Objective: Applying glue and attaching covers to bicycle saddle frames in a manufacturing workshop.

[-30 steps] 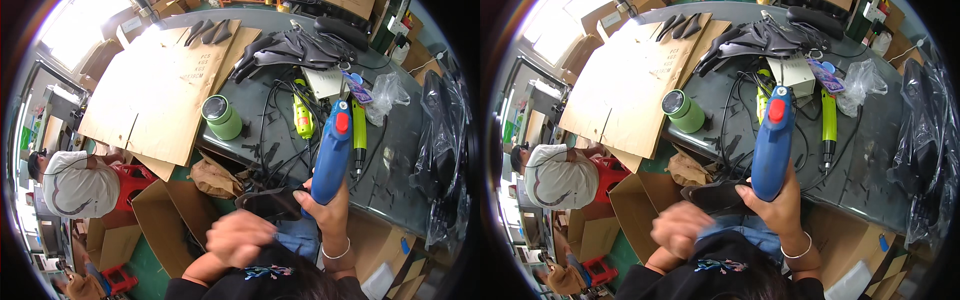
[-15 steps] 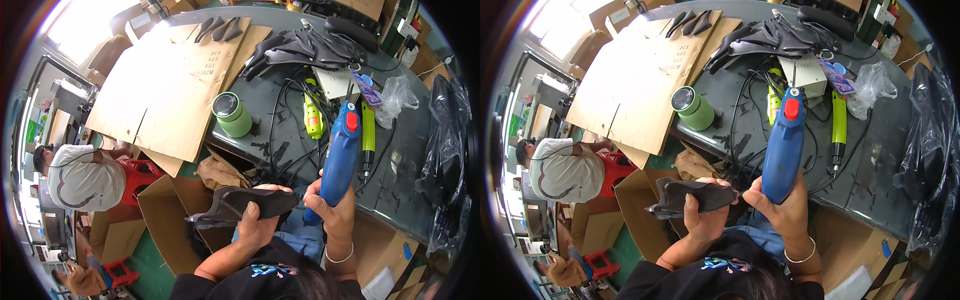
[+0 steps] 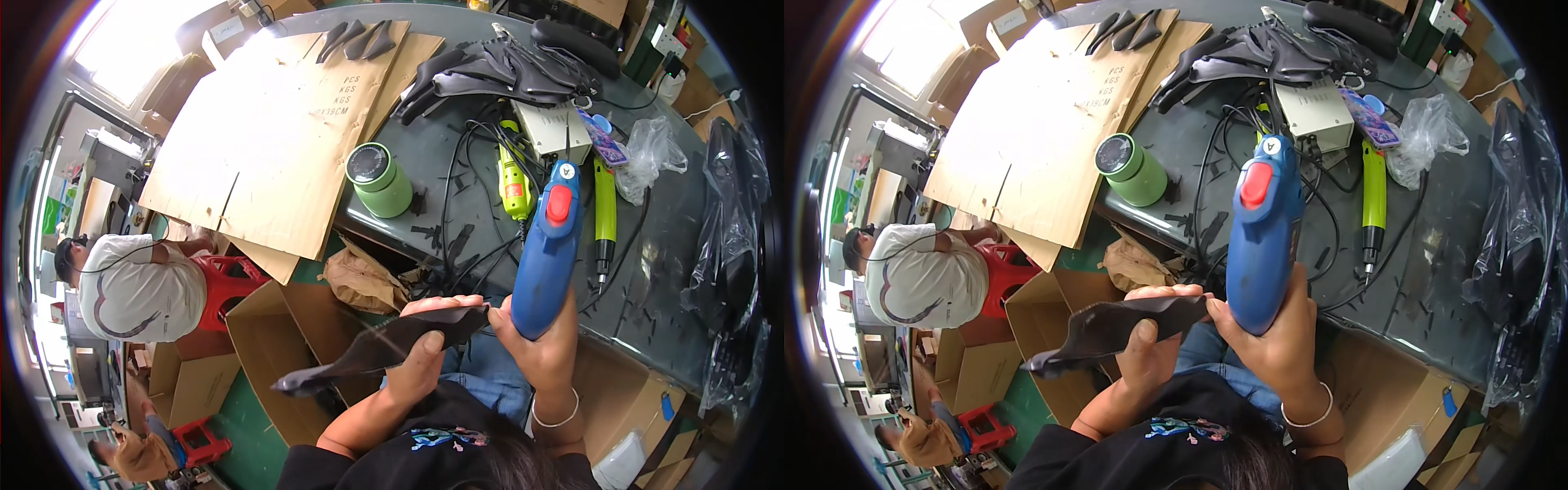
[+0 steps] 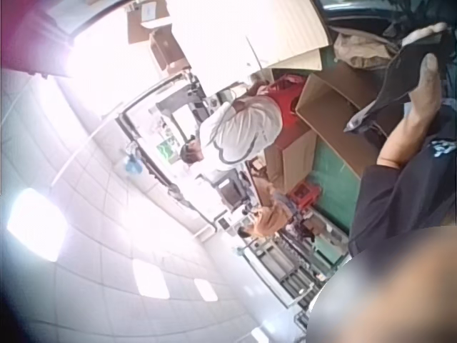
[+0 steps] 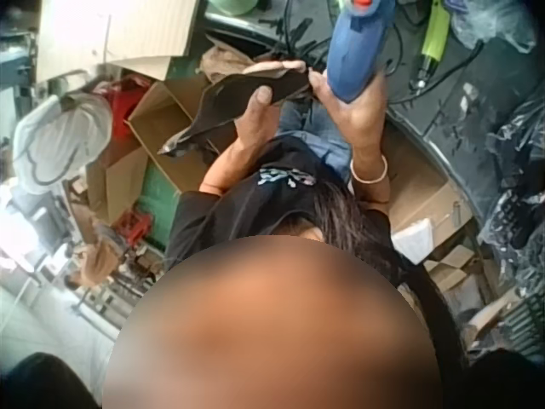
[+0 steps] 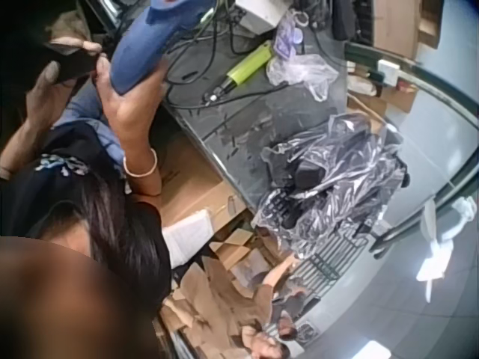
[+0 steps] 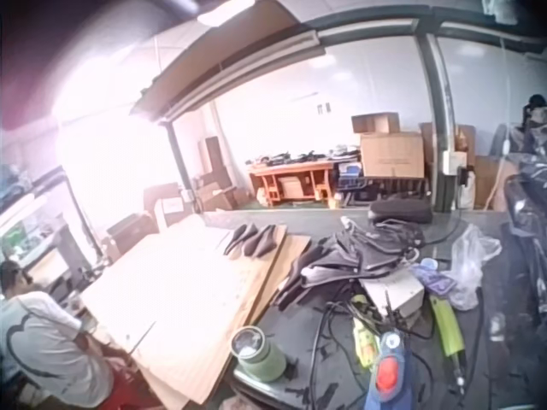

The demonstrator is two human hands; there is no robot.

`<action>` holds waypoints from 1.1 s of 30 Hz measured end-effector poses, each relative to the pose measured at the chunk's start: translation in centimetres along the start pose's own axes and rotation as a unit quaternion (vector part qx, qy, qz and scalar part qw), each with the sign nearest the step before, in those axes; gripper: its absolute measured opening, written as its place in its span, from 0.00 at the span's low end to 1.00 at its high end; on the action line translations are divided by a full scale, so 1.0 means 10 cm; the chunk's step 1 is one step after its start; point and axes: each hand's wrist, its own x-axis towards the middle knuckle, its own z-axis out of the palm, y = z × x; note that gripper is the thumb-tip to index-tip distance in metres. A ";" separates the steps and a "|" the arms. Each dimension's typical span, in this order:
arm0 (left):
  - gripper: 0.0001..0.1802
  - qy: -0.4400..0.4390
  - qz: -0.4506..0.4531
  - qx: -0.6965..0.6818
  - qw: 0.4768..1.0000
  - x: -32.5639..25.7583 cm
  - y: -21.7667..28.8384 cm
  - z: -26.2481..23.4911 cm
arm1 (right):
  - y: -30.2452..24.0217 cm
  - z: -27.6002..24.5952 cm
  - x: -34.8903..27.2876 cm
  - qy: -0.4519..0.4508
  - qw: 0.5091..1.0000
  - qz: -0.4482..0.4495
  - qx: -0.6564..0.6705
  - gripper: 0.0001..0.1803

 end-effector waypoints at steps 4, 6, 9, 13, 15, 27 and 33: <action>0.25 0.021 -0.011 -0.015 1.000 -0.01 0.07 0.01 | -0.02 0.02 0.01 0.012 1.000 -0.015 -0.005 0.23; 0.26 -0.006 -0.064 -0.076 0.995 0.01 0.11 -0.04 | 0.02 -0.02 0.02 -0.011 0.995 0.019 0.093 0.24; 0.26 -0.008 -0.068 -0.082 0.994 -0.01 0.09 -0.06 | 0.02 -0.04 0.02 -0.019 0.997 0.011 0.074 0.25; 0.24 -0.018 -0.061 -0.094 0.993 -0.02 0.06 -0.10 | 0.01 -0.04 0.05 -0.054 0.996 0.015 0.071 0.25; 0.23 -0.026 -0.064 -0.090 0.994 0.00 0.07 -0.10 | 0.03 -0.05 0.06 -0.064 0.997 0.003 0.053 0.25; 0.25 0.022 0.010 -0.007 1.000 0.12 0.27 -0.07 | -0.05 -0.01 0.01 -0.072 0.994 -0.003 -0.083 0.30; 0.30 0.064 0.186 -0.017 0.980 0.29 0.29 -0.05 | 0.05 0.03 -0.34 -0.225 0.961 -0.045 -0.153 0.32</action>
